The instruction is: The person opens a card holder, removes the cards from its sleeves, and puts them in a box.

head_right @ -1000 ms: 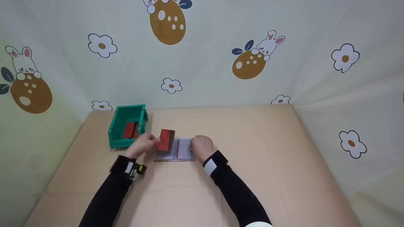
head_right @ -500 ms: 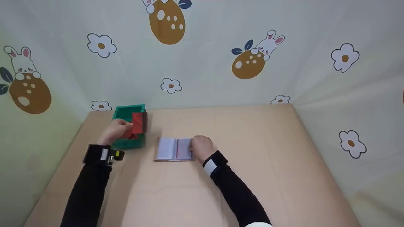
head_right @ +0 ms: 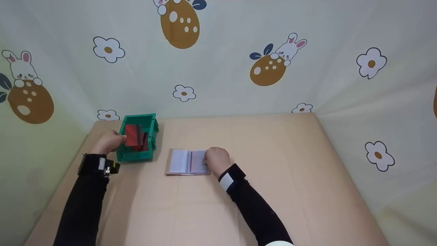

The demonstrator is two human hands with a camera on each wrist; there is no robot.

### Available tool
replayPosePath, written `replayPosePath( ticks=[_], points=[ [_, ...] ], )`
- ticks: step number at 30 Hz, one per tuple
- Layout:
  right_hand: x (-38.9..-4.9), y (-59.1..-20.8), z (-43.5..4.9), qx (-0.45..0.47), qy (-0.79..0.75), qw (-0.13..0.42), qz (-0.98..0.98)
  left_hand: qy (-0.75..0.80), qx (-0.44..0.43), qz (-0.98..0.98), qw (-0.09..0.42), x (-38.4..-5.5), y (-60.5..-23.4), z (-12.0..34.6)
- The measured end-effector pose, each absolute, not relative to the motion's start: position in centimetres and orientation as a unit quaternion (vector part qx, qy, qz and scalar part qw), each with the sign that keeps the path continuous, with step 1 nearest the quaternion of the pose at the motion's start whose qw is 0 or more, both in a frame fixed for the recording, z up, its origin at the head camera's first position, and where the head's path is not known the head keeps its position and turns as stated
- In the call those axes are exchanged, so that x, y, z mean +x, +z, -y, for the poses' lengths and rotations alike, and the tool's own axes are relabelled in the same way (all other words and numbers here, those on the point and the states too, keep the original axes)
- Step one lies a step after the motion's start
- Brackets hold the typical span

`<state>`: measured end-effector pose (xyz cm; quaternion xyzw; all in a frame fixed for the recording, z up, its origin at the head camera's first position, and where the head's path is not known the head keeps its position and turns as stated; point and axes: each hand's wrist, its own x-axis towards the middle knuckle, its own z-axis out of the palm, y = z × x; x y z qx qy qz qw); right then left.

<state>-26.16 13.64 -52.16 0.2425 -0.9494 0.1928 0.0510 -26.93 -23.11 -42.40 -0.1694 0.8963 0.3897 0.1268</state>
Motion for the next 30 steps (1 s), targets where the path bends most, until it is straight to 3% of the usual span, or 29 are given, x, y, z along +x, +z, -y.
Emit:
replayPosePath(
  ticks=[17, 25, 30],
  points=[
    [-26.1, -52.1, -13.5, 0.248, 0.192, 0.052, 0.948, 0.340, -0.136, -0.925, 0.098, -27.5, -43.5, 22.7],
    [-26.1, -52.2, -13.6, 0.251, 0.198, 0.057, 0.946, 0.302, -0.145, -0.942, 0.026, -27.3, -44.0, 22.1],
    [-26.0, -52.1, -13.7, 0.250, 0.196, 0.058, 0.946, 0.292, -0.150, -0.944, 0.018, -27.2, -44.1, 21.9]
  ],
)
